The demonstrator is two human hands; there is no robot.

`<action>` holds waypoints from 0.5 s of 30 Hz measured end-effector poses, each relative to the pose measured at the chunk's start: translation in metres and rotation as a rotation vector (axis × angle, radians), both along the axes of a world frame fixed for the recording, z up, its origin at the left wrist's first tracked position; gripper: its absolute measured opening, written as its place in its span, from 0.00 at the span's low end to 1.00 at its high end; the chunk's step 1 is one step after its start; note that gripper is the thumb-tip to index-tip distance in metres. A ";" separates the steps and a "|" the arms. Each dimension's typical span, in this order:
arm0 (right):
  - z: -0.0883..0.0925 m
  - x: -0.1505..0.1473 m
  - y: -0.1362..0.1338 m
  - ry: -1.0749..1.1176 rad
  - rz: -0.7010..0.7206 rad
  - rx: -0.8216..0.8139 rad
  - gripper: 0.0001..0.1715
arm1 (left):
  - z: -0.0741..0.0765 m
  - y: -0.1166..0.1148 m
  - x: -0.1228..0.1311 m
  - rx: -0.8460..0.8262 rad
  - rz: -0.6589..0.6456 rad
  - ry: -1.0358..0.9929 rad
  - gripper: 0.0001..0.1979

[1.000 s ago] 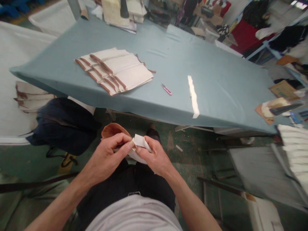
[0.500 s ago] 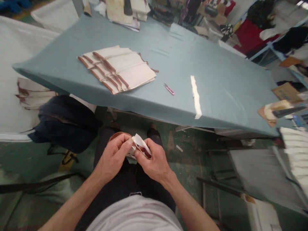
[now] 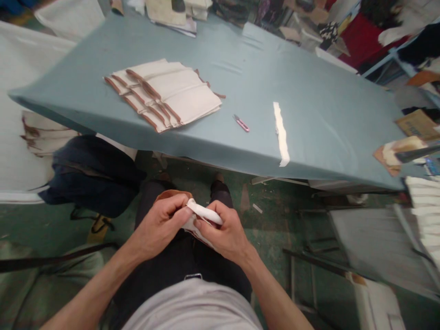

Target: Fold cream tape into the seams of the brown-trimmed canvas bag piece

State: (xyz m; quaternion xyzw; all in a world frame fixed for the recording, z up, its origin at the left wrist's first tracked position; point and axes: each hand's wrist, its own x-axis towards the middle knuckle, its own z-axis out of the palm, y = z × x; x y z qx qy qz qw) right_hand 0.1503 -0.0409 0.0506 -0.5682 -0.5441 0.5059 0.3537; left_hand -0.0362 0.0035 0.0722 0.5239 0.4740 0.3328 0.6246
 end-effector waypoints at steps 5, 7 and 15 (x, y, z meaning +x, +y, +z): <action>-0.001 -0.010 0.000 0.055 -0.036 -0.042 0.15 | -0.006 -0.008 0.021 -0.107 0.213 -0.066 0.15; 0.000 -0.015 -0.001 0.063 -0.069 0.016 0.15 | -0.007 -0.010 0.030 -0.186 0.287 -0.114 0.15; 0.001 -0.016 0.001 0.226 -0.096 0.049 0.24 | 0.008 -0.010 0.036 -0.243 0.328 -0.179 0.15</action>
